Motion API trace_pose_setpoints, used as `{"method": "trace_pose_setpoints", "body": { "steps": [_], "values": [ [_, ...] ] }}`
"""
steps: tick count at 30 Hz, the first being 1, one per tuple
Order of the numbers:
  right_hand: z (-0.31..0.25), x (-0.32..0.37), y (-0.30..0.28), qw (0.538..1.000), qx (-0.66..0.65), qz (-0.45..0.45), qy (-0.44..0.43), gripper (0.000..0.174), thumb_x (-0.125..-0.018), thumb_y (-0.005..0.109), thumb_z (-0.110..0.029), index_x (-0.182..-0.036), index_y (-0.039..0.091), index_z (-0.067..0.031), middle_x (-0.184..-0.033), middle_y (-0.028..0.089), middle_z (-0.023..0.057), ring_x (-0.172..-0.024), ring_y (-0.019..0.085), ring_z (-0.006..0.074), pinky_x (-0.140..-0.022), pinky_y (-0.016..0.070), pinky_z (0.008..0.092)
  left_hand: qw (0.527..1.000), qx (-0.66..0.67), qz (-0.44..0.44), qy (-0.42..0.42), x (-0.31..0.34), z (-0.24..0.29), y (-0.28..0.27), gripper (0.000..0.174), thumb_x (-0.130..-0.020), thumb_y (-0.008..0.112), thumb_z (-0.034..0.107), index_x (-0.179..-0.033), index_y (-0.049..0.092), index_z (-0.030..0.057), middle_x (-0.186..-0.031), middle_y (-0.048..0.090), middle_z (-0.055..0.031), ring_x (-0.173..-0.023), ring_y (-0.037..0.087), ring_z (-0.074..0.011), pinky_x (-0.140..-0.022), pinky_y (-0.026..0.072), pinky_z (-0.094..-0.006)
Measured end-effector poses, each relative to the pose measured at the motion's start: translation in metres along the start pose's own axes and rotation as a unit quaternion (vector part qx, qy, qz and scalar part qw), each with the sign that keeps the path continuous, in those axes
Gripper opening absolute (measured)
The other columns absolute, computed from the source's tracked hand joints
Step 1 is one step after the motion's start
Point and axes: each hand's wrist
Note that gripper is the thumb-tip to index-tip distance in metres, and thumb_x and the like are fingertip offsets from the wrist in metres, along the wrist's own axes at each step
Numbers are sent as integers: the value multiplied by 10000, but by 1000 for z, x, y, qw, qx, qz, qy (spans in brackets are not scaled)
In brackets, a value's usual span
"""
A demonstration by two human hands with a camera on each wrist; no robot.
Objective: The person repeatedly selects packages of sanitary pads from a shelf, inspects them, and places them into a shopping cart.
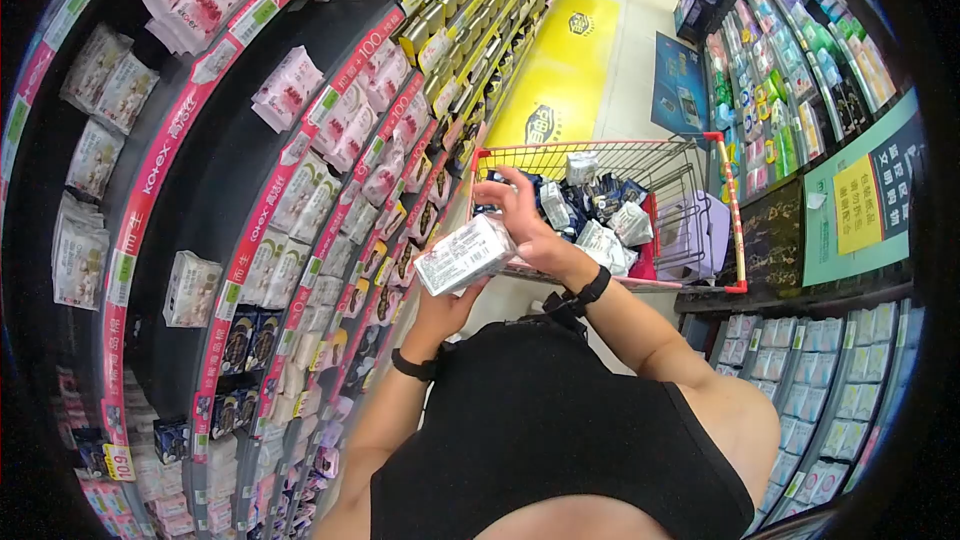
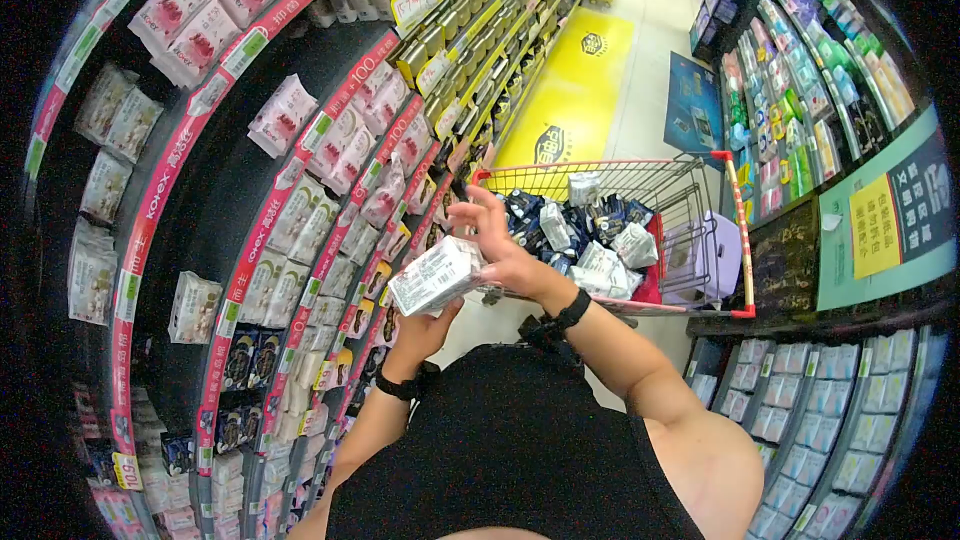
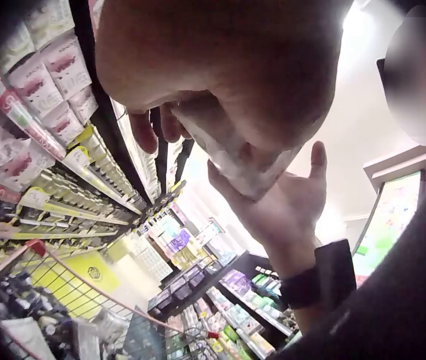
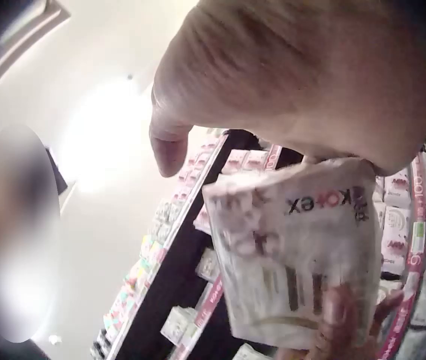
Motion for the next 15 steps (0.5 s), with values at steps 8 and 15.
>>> {"method": "trace_pose_setpoints", "body": {
  "steps": [8, 15],
  "values": [
    [6, 12, -23, 998, -17, -43, 42, 863, -877, 686, -4, -1559, 178, -155, -1359, 445, 116, -1235, 504, 220, -1081, 410, 395, 990, 122, 49, -54, 2, -2, -5, 501, -949, 698, 327, -1301, 606, -18, -1283, 650, -192, -1238, 587, -354, -1069, 409, -432],
    [2, 15, -30, 997, 41, -31, 59, 686, -971, 643, -78, -1530, 246, -106, -1382, 484, 119, -1255, 528, 211, -1062, 435, 388, 992, 118, 38, -26, -1, -4, -5, 543, -1005, 607, 369, -1349, 538, -45, -1370, 569, -235, -1302, 529, -371, -1096, 379, -431]
  ]
}}
Point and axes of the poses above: each hand's wrist, its own x-axis away from the middle knuckle, its own y-axis out of the palm, z = x × y
